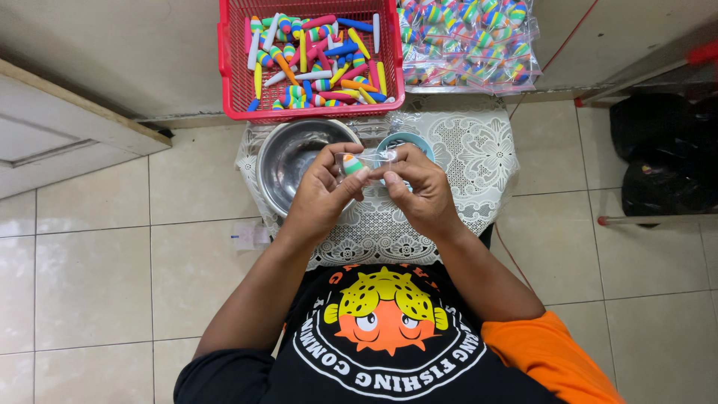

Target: The person assembles fishing lures by threading multicolored soft plastic bodies onto metal hook heads and placing the completed lures into a plastic bag.

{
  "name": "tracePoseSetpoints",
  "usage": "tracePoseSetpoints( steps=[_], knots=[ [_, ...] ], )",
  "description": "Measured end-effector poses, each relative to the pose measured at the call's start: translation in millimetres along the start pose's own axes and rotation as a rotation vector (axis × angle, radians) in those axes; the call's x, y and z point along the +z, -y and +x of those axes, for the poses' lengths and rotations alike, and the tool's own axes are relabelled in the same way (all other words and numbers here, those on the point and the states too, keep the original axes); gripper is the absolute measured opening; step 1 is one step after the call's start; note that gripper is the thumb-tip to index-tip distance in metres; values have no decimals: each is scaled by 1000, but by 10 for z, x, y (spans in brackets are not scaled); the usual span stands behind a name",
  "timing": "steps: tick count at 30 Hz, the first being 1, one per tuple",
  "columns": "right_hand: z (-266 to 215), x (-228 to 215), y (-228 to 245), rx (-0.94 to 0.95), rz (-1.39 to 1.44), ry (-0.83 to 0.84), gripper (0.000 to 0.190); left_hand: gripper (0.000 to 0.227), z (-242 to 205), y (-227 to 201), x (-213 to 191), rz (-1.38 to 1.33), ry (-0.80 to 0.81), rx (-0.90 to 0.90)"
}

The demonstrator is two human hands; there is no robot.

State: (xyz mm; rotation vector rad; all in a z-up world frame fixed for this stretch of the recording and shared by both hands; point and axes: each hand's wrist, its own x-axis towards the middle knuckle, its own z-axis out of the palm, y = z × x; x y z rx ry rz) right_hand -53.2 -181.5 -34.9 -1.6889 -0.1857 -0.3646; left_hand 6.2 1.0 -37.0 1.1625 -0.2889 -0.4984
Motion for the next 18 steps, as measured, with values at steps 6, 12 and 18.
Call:
tracePoseSetpoints(
  steps=[6,12,18],
  knots=[
    [6,14,23,-13,21,21,26,32,25,89,43,-46,-55,-18],
    [-18,44,50,-39,101,30,10,27,10,94,77,-96,-73,-41],
    [-87,-3,-128,14,203,-20,10,32,-27,-27,75,-126,-92,-130]
  ],
)
